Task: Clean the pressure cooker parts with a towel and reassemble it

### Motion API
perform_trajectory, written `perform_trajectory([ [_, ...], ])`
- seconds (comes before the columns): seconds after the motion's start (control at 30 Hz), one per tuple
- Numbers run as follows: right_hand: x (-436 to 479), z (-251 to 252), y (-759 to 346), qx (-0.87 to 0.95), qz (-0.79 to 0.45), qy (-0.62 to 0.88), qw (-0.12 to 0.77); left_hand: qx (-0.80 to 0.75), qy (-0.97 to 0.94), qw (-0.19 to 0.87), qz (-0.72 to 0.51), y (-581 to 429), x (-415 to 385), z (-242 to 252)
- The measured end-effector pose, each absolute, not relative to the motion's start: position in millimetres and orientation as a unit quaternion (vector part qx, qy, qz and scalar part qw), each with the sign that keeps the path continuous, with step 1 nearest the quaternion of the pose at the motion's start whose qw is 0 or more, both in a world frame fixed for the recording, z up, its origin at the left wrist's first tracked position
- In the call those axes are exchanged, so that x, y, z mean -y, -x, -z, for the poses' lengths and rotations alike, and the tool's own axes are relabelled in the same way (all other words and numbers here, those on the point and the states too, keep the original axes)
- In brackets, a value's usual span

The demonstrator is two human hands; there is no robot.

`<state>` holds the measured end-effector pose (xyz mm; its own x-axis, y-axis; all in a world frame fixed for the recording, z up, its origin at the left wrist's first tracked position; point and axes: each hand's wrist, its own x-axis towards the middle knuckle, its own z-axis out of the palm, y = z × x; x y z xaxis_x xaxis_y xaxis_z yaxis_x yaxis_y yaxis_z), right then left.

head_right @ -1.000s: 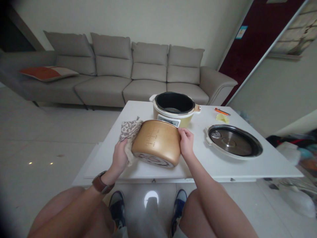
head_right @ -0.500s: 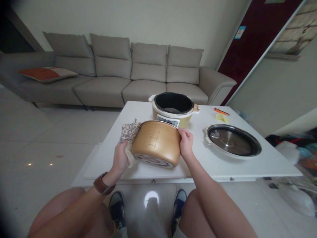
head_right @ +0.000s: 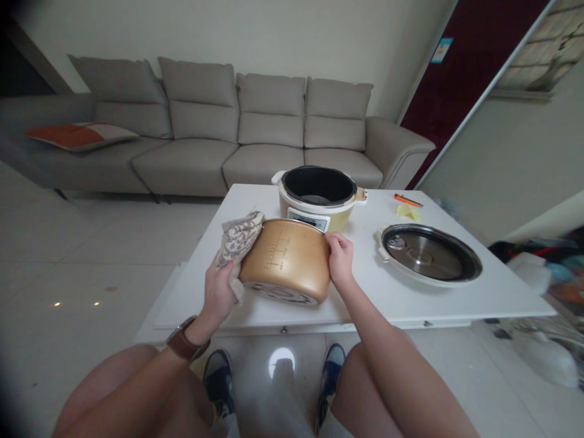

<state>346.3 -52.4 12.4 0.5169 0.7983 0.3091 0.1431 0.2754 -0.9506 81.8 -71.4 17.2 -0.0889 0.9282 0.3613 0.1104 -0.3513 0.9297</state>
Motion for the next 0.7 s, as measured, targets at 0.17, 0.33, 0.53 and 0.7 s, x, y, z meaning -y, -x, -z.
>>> perform_trajectory([
  [0.17,52.4,-14.7,-344.3,0.428,-0.241,0.553,0.673,-0.459,-0.568,0.348,-0.588,-82.6,69.6,-16.8],
  [0.33,53.2,-14.8,-343.6,0.427,-0.241,0.557,0.671,-0.461,-0.575,0.333,-0.588,-81.4,69.5,-14.4],
  [0.53,52.6,-14.7,-343.5,0.423,-0.235,0.559,0.673,-0.458,-0.583,0.329,-0.584,-80.7,69.1,-14.5],
  [0.7,52.7,-14.7,-343.2,0.419,-0.24,0.55,0.681,-0.455,-0.584,0.332,-0.584,-81.5,69.6,-16.4],
])
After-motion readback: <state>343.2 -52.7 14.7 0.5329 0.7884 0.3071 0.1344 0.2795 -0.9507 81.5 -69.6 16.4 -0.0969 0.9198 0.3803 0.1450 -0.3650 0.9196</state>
